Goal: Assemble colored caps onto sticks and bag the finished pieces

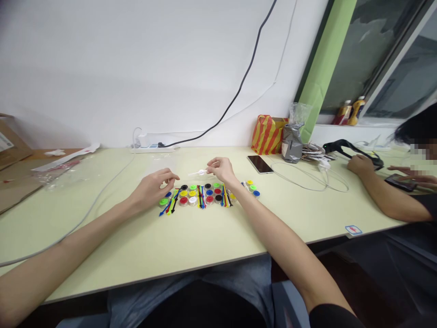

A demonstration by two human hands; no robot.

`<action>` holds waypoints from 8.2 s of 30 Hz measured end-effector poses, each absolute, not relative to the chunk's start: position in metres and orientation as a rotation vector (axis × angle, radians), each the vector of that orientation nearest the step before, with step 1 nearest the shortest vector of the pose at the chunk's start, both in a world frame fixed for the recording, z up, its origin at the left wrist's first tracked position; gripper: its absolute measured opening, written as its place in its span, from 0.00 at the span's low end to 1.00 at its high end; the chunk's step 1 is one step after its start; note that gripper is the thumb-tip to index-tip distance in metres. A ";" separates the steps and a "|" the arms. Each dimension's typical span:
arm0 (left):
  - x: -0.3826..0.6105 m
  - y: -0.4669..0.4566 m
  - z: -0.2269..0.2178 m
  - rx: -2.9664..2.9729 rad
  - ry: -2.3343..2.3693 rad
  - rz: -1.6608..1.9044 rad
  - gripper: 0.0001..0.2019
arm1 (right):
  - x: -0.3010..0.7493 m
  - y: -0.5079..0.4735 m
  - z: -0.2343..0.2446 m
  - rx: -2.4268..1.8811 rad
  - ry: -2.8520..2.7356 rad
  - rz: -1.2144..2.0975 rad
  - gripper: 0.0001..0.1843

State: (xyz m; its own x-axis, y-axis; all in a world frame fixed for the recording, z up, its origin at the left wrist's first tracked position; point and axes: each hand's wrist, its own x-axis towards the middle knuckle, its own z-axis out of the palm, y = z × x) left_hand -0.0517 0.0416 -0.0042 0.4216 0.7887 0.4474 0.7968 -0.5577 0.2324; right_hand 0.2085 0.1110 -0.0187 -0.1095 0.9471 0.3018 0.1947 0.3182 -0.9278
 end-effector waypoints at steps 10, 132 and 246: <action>-0.073 0.047 0.014 -2.677 -1.446 -0.420 0.17 | 0.221 0.124 -0.028 -1.273 -1.693 0.729 0.15; -0.026 0.000 0.007 -2.688 -0.996 -1.409 0.08 | 0.168 0.024 0.003 -0.628 -1.856 0.931 0.16; -0.078 0.047 0.006 -2.558 -1.486 -0.695 0.09 | 0.130 0.034 -0.002 -0.908 -2.571 0.004 0.09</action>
